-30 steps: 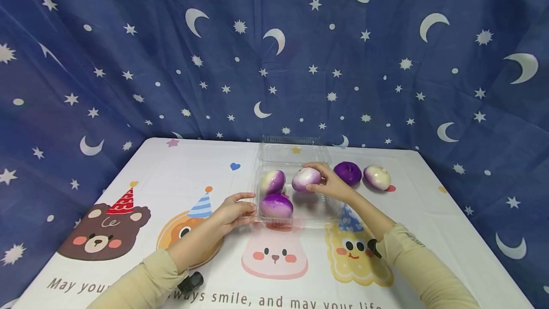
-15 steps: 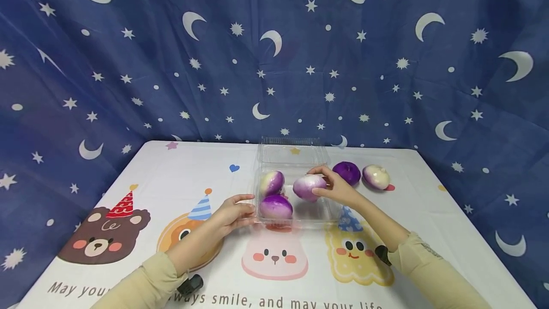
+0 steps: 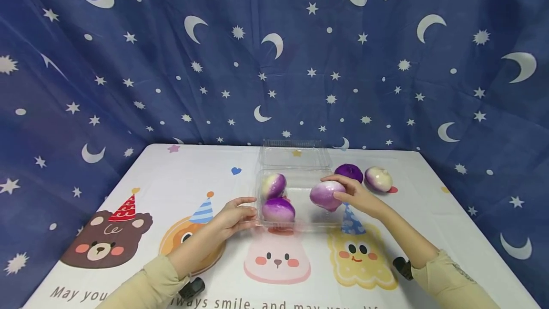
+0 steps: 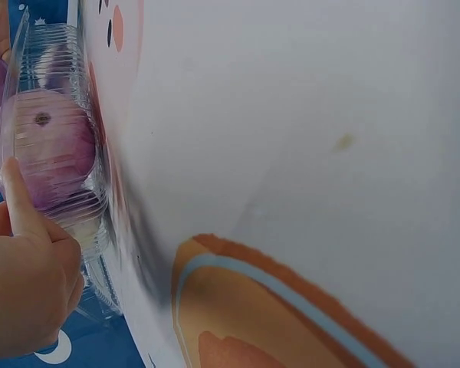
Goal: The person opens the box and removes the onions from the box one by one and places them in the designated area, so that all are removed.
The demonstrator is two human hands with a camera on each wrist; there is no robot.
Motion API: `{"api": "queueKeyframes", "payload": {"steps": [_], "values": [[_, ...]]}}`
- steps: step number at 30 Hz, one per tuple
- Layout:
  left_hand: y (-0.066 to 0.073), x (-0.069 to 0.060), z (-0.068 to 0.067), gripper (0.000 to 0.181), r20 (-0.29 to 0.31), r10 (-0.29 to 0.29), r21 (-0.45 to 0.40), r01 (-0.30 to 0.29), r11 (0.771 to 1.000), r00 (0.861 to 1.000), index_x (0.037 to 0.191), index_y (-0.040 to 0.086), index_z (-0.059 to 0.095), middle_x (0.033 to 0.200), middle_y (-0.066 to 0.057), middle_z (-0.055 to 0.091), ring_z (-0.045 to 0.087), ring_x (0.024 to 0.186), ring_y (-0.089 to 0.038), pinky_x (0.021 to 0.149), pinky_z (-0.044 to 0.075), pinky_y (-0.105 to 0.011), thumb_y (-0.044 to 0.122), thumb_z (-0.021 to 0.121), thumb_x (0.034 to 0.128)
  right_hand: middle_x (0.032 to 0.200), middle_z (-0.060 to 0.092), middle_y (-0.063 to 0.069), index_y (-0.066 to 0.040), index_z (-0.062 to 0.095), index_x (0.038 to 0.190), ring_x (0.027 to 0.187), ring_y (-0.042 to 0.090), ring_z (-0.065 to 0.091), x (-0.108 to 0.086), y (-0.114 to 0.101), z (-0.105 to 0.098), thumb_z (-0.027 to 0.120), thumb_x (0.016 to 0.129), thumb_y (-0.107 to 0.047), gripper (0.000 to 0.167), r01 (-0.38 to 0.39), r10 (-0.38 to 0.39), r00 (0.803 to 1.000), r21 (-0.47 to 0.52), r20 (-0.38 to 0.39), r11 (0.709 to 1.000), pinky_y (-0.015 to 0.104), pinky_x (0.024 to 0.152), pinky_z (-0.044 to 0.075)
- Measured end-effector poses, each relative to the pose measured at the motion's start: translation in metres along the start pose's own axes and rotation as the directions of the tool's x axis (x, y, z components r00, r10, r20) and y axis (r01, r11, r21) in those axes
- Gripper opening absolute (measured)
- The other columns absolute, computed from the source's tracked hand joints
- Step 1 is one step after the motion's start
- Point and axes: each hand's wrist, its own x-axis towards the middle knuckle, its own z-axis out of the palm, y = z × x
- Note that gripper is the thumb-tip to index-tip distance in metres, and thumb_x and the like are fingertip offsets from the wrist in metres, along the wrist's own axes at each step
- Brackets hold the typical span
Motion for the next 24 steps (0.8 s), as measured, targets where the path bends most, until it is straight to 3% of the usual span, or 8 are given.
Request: {"api": "queueKeyframes", "payload": {"steps": [8, 12, 16, 20, 24], "values": [[-0.002, 0.002, 0.001, 0.049, -0.009, -0.001, 0.001, 0.001, 1.000, 1.000, 0.136, -0.006, 0.037, 0.079, -0.003, 0.055, 0.059, 0.068, -0.010, 0.068, 0.062, -0.024, -0.007, 0.050, 0.0895, 0.115, 0.054, -0.024, 0.008, 0.046, 0.126, 0.102, -0.004, 0.055, -0.008, 0.003, -0.008, 0.048, 0.096, -0.008, 0.034, -0.085, 0.085, 0.993, 0.013, -0.075, 0.996, 0.012, 0.086, 0.052], [-0.001, 0.000, 0.000, 0.049, -0.007, -0.003, 0.003, 0.003, 1.000, 1.000, 0.137, -0.006, 0.036, 0.079, -0.002, 0.055, 0.058, 0.068, -0.010, 0.068, 0.062, -0.023, -0.007, 0.051, 0.0896, 0.115, 0.053, -0.024, 0.006, 0.046, 0.129, 0.103, -0.005, 0.054, -0.010, 0.004, -0.011, 0.048, 0.097, -0.012, 0.037, -0.129, 0.130, 0.985, 0.017, -0.116, 0.992, 0.012, 0.087, 0.051], [-0.001, 0.001, 0.000, 0.049, -0.016, -0.010, 0.001, 0.010, 1.000, 1.000, 0.136, -0.006, 0.037, 0.079, -0.002, 0.055, 0.057, 0.069, -0.010, 0.069, 0.062, -0.024, -0.007, 0.051, 0.0893, 0.119, 0.050, -0.016, -0.004, 0.046, 0.134, 0.103, -0.001, 0.054, -0.012, 0.004, -0.016, 0.049, 0.099, -0.021, 0.039, -0.193, 0.198, 0.970, 0.047, -0.140, 0.980, 0.016, 0.086, 0.054], [-0.001, 0.002, 0.001, 0.048, -0.025, -0.020, -0.002, 0.020, 1.000, 0.999, 0.136, -0.006, 0.037, 0.080, -0.003, 0.055, 0.057, 0.069, -0.010, 0.069, 0.062, -0.025, -0.008, 0.050, 0.0891, 0.124, 0.044, -0.005, -0.010, 0.043, 0.136, 0.103, 0.011, 0.057, -0.013, 0.007, -0.023, 0.043, 0.101, -0.025, 0.038, -0.218, 0.230, 0.970, 0.133, -0.082, 0.967, 0.031, 0.080, 0.061], [0.000, 0.004, 0.001, 0.047, -0.036, -0.023, 0.002, 0.023, 1.000, 0.999, 0.135, -0.005, 0.039, 0.080, -0.003, 0.055, 0.057, 0.069, -0.010, 0.069, 0.062, -0.025, -0.009, 0.050, 0.0890, 0.127, 0.039, -0.005, -0.010, 0.036, 0.138, 0.106, 0.015, 0.053, -0.014, 0.010, -0.032, 0.036, 0.103, -0.029, 0.040, -0.201, 0.217, 0.975, 0.206, -0.057, 0.958, 0.039, 0.078, 0.062]]}}
